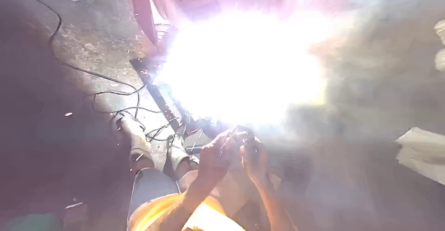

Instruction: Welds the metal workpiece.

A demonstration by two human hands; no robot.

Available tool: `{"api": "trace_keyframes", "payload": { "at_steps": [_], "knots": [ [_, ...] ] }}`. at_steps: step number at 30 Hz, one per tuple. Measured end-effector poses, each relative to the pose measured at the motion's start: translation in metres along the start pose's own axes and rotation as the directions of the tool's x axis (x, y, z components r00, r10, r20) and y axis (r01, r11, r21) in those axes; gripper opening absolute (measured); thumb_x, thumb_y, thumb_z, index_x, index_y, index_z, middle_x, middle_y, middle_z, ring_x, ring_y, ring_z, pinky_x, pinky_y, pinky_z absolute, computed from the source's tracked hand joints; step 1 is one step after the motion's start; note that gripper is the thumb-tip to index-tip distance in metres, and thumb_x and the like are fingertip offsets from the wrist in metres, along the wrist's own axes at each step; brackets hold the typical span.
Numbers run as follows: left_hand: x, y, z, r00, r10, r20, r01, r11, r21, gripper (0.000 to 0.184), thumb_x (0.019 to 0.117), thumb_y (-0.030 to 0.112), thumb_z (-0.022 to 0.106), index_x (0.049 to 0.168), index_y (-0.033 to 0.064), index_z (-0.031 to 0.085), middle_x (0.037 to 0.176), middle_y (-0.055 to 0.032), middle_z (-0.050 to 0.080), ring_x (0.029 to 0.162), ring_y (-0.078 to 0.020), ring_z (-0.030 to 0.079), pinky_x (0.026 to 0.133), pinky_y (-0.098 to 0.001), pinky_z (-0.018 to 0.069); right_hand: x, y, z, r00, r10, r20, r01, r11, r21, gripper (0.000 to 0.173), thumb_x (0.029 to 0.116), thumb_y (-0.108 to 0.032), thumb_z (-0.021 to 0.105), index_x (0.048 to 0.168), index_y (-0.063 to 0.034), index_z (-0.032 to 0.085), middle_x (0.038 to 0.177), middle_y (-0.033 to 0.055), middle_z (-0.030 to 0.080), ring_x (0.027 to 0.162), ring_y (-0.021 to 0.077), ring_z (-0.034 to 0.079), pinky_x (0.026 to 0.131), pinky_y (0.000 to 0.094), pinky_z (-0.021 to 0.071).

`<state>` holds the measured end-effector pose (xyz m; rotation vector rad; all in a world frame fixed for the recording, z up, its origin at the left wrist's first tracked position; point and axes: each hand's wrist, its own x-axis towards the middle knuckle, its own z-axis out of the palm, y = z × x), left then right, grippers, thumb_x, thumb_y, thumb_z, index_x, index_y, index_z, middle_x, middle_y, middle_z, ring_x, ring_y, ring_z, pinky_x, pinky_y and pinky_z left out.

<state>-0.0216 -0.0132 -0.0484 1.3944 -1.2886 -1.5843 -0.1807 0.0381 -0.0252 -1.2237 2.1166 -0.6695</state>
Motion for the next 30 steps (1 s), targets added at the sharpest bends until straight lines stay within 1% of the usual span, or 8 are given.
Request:
{"api": "trace_keyframes", "payload": {
  "at_steps": [5,9,10,12,16,18,24,30],
  "knots": [
    [0.004,-0.001,0.002,1.0,0.03,-0.009,-0.03,1.0,-0.002,0.029,0.1021,0.027,0.058,0.12,0.0105,0.074,0.094,-0.0004,0.075,0.079,-0.0062,0.07,0.074,-0.0291,0.0588,0.002,-0.003,0.001,0.999,-0.031,-0.029,0.033,0.999,0.04,0.054,0.093,-0.021,0.07,0.136,0.0081,0.056,0.093,0.0082,0.072,0.063,0.0078,0.065,0.058,0.0289,0.0595],
    [-0.002,0.006,-0.005,1.0,-0.001,0.024,-0.002,0.993,0.118,0.025,0.097,0.02,0.063,0.104,-0.0005,0.075,0.085,-0.0129,0.073,0.077,-0.0237,0.071,0.074,-0.046,0.0574,0.003,-0.006,-0.002,1.0,0.022,0.009,-0.021,0.996,-0.089,0.029,0.0938,-0.02,0.067,0.113,0.0027,0.067,0.081,0.0048,0.071,0.062,0.008,0.066,0.06,0.0268,0.0592],
    [-0.002,0.006,-0.005,0.999,-0.006,0.032,0.001,0.99,0.142,0.025,0.0973,0.02,0.063,0.101,-0.002,0.074,0.084,-0.0157,0.072,0.078,-0.0273,0.07,0.075,-0.0494,0.0563,0.002,-0.007,-0.005,0.996,0.084,0.042,-0.073,0.974,-0.213,0.029,0.0957,-0.022,0.067,0.112,0.0015,0.07,0.086,0.0078,0.072,0.073,0.0129,0.068,0.071,0.0319,0.0586],
    [0.0,0.001,-0.003,1.0,-0.011,0.023,0.009,0.998,0.067,0.024,0.0979,0.02,0.063,0.11,0.002,0.073,0.093,-0.0098,0.074,0.085,-0.0179,0.071,0.081,-0.0398,0.0587,-0.002,-0.004,-0.005,0.999,0.014,0.044,-0.001,0.96,-0.279,0.046,0.0968,-0.025,0.065,0.129,0.0081,0.063,0.11,0.0162,0.072,0.098,0.0183,0.071,0.092,0.0348,0.0576],
    [-0.002,-0.004,-0.002,0.997,0.074,0.009,-0.072,0.992,-0.105,0.031,0.0976,0.017,0.063,0.123,-0.0014,0.068,0.106,-0.0082,0.073,0.093,-0.008,0.069,0.087,-0.0276,0.0562,-0.006,-0.013,-0.004,0.995,0.091,0.034,-0.081,0.973,-0.215,0.051,0.0997,-0.019,0.064,0.142,0.0068,0.052,0.125,0.0172,0.068,0.108,0.018,0.067,0.098,0.0362,0.0535],
    [0.001,-0.011,0.005,0.991,0.121,-0.058,-0.125,0.99,-0.06,0.027,0.0984,0.019,0.064,0.118,0.0029,0.073,0.101,-0.0054,0.076,0.09,-0.0079,0.072,0.084,-0.0283,0.0601,-0.003,-0.009,0.001,0.999,0.006,-0.053,-0.014,0.989,-0.146,0.048,0.0956,-0.02,0.069,0.131,0.0096,0.058,0.103,0.0136,0.071,0.082,0.012,0.07,0.076,0.0309,0.0616],
    [0.003,-0.003,0.0,1.0,0.022,-0.001,-0.022,0.998,0.055,0.029,0.1021,0.028,0.058,0.118,0.0088,0.074,0.092,-0.0028,0.075,0.078,-0.0114,0.07,0.073,-0.0339,0.0597,0.003,-0.009,0.002,1.0,0.018,-0.024,-0.018,1.0,-0.003,0.045,0.0932,-0.024,0.069,0.127,0.0041,0.062,0.088,0.0048,0.071,0.063,0.0075,0.065,0.057,0.029,0.0599],
    [0.01,-0.012,0.002,0.997,0.072,0.018,-0.071,0.995,-0.068,0.032,0.1036,0.023,0.057,0.127,0.0052,0.069,0.096,-0.0019,0.076,0.076,-0.0057,0.069,0.071,-0.0268,0.0588,0.003,-0.002,0.007,0.994,-0.1,-0.046,0.101,0.995,0.023,0.051,0.0953,-0.018,0.069,0.135,0.0107,0.055,0.102,0.0088,0.072,0.074,0.0031,0.067,0.068,0.0227,0.0598]
  ]
}}
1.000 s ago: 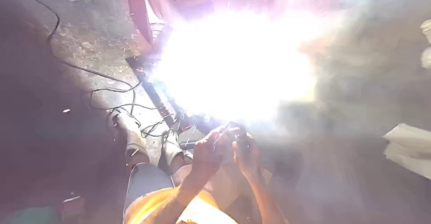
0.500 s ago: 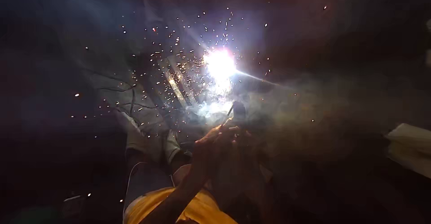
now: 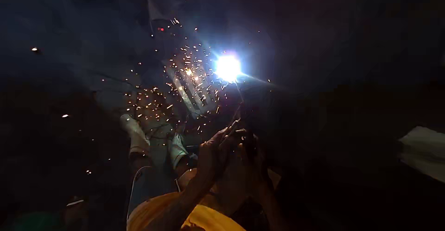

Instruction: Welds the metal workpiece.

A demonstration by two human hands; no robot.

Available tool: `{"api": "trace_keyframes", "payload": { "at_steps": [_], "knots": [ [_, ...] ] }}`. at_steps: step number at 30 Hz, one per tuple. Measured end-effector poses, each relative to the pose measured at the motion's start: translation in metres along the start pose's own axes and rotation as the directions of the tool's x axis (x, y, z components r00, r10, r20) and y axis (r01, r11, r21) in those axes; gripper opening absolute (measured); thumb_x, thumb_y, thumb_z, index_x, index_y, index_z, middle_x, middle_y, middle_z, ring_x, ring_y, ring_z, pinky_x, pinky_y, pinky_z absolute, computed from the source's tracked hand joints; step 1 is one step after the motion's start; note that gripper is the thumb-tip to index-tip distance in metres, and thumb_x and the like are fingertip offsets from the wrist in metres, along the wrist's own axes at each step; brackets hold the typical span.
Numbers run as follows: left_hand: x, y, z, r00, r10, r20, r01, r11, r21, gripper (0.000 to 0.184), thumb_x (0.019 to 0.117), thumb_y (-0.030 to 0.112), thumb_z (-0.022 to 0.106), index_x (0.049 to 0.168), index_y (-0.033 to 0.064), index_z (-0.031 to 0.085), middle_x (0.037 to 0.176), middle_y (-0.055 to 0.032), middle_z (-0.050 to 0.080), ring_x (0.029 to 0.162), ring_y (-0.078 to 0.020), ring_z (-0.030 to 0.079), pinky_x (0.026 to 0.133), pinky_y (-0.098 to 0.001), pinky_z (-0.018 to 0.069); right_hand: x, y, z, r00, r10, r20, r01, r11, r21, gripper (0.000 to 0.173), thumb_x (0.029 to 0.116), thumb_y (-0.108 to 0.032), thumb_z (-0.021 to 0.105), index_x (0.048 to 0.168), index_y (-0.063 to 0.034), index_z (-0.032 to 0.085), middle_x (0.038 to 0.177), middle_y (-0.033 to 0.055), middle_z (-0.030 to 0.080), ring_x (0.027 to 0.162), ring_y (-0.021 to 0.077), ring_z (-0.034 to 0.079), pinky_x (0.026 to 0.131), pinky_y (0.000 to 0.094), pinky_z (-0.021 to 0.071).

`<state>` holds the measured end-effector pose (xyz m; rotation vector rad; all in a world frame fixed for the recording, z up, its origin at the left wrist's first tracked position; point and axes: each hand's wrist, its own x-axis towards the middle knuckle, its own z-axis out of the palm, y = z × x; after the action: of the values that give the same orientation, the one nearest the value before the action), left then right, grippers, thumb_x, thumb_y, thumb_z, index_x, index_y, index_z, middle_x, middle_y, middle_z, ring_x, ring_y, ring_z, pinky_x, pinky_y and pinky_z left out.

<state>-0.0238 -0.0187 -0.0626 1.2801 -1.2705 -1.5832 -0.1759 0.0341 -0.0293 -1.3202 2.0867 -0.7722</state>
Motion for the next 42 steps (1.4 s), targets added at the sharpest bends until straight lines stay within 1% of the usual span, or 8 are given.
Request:
{"api": "trace_keyframes", "payload": {
  "at_steps": [5,11,15,19,25,35,39,42],
  "knots": [
    [0.0,0.0,0.001,1.0,-0.029,-0.011,0.028,0.998,-0.049,0.03,0.103,0.025,0.058,0.124,0.0074,0.071,0.096,0.001,0.076,0.079,-0.004,0.07,0.073,-0.0258,0.0596,0.004,0.006,0.0,1.0,-0.016,0.021,0.016,1.0,-0.018,0.048,0.0942,-0.019,0.069,0.131,0.0099,0.058,0.09,0.008,0.072,0.061,0.007,0.065,0.056,0.0277,0.0597],
    [0.0,0.0,0.0,0.993,-0.119,-0.027,0.12,0.989,0.082,0.029,0.1016,0.027,0.058,0.108,0.0048,0.075,0.075,-0.0034,0.07,0.063,-0.011,0.064,0.061,-0.034,0.0538,0.008,0.008,0.003,0.998,0.057,0.033,-0.056,0.998,-0.021,0.044,0.0935,-0.02,0.069,0.129,0.0058,0.06,0.09,0.0064,0.071,0.065,0.0067,0.065,0.06,0.0276,0.0594],
    [0.01,-0.009,0.002,0.999,-0.037,-0.014,0.038,0.999,0.03,0.03,0.1039,0.026,0.057,0.124,0.0087,0.071,0.1,-0.0001,0.077,0.085,-0.0062,0.072,0.079,-0.0286,0.0603,0.012,0.013,0.008,0.999,-0.012,0.048,0.014,0.999,-0.04,0.048,0.0951,-0.019,0.069,0.132,0.0095,0.057,0.093,0.0091,0.072,0.066,0.0087,0.067,0.061,0.0299,0.0606],
    [0.013,-0.01,0.001,0.998,-0.055,-0.024,0.056,0.995,0.083,0.03,0.1044,0.027,0.055,0.119,0.0077,0.073,0.094,-0.0029,0.076,0.08,-0.0111,0.071,0.075,-0.0359,0.0588,0.018,0.009,0.01,0.996,0.058,0.066,-0.053,0.996,-0.072,0.048,0.095,-0.02,0.068,0.132,0.0083,0.058,0.093,0.0102,0.071,0.067,0.0109,0.066,0.061,0.032,0.0598],
    [0.012,-0.009,0.0,0.999,-0.026,-0.025,0.027,1.0,0.014,0.03,0.1041,0.024,0.056,0.122,0.0074,0.072,0.098,-0.0019,0.076,0.084,-0.0074,0.072,0.078,-0.0301,0.0601,0.013,0.005,0.009,0.999,-0.009,0.033,0.011,0.997,-0.079,0.048,0.0951,-0.02,0.069,0.132,0.0091,0.059,0.097,0.0094,0.072,0.072,0.0069,0.067,0.067,0.0278,0.0605],
    [0.004,0.0,-0.001,1.0,-0.006,-0.012,0.005,0.998,-0.059,0.031,0.1019,0.021,0.058,0.126,0.005,0.07,0.101,-0.0016,0.076,0.085,-0.0054,0.072,0.079,-0.0271,0.0606,0.005,0.002,0.002,1.0,-0.024,0.006,0.024,1.0,0.012,0.051,0.0948,-0.017,0.069,0.134,0.0126,0.055,0.1,0.0103,0.072,0.067,0.005,0.065,0.061,0.0248,0.0597],
    [-0.001,0.004,-0.001,0.998,-0.045,-0.035,0.045,0.999,0.001,0.028,0.1009,0.026,0.059,0.115,0.0068,0.074,0.083,0.0008,0.073,0.069,-0.0027,0.065,0.065,-0.0247,0.0559,0.003,0.003,0.0,0.999,0.04,0.006,-0.04,0.999,0.002,0.051,0.0937,-0.024,0.07,0.132,0.0088,0.058,0.091,0.0063,0.071,0.06,0.005,0.063,0.055,0.0255,0.0588],
    [0.0,-0.001,0.001,0.999,-0.033,-0.018,0.032,0.999,-0.029,0.029,0.1003,0.022,0.059,0.12,0.0058,0.072,0.093,-0.0006,0.075,0.076,-0.0042,0.069,0.071,-0.026,0.0593,0.003,0.005,0.0,1.0,0.006,-0.002,-0.006,1.0,-0.027,0.051,0.094,-0.02,0.069,0.133,0.0102,0.057,0.098,0.0089,0.072,0.068,0.005,0.066,0.063,0.0252,0.0605]
  ]
}}
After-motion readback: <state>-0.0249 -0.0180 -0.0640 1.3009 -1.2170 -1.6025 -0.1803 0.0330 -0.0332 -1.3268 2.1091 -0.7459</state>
